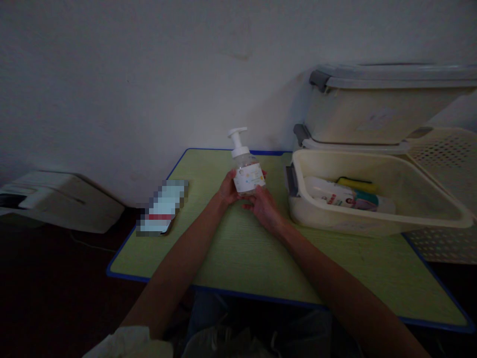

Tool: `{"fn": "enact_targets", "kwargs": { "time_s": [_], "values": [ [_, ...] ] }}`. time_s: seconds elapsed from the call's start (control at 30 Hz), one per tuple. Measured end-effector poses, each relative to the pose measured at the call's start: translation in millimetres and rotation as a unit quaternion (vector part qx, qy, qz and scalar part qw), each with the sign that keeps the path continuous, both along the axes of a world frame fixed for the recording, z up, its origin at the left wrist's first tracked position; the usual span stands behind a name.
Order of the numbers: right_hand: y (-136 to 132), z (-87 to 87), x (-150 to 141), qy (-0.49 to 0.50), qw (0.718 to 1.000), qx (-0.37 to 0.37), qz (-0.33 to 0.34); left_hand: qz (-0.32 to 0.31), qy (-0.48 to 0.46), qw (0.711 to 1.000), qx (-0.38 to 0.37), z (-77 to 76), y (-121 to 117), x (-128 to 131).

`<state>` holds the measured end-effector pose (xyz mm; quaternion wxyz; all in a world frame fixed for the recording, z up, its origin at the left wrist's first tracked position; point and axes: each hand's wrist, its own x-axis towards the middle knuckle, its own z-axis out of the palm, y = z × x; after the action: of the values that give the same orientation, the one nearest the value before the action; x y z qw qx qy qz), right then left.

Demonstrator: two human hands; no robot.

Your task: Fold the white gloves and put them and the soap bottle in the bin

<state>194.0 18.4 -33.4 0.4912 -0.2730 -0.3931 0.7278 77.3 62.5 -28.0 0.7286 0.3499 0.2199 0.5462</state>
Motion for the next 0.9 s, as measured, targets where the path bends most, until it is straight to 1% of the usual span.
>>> {"fn": "enact_targets", "kwargs": {
  "time_s": [0.1, 0.23, 0.37, 0.53, 0.73, 0.83, 0.9],
  "values": [
    [2.2, -3.5, 0.3, -0.002, 0.999, 0.017, -0.050, 0.016, -0.018, 1.000, -0.012, 2.2, 0.3, 3.0],
    [5.7, -7.4, 0.4, -0.016, 0.997, 0.020, -0.073, 0.018, -0.038, 0.999, -0.025, 3.1, 1.3, 4.5],
    [5.8, -8.2, 1.2, -0.033, 0.994, 0.050, -0.092, 0.022, -0.042, 0.999, -0.018, 3.4, 1.8, 2.7],
    [5.2, -7.5, 2.8, -0.046, 0.992, 0.056, -0.100, 0.025, -0.029, 0.999, -0.004, 3.2, 2.7, -2.0],
    [4.7, -8.4, 2.7, -0.062, 0.990, 0.059, -0.117, 0.012, 0.001, 1.000, -0.001, 3.7, 2.2, -8.2],
    [2.6, -7.0, 1.9, -0.071, 0.989, 0.061, -0.117, -0.008, 0.028, 0.999, 0.027, 4.8, 2.0, -12.5],
    [1.6, -5.8, 1.6, -0.077, 0.988, 0.060, -0.116, -0.008, 0.055, 0.997, 0.045, 5.1, 2.6, -16.1]
  ]
}}
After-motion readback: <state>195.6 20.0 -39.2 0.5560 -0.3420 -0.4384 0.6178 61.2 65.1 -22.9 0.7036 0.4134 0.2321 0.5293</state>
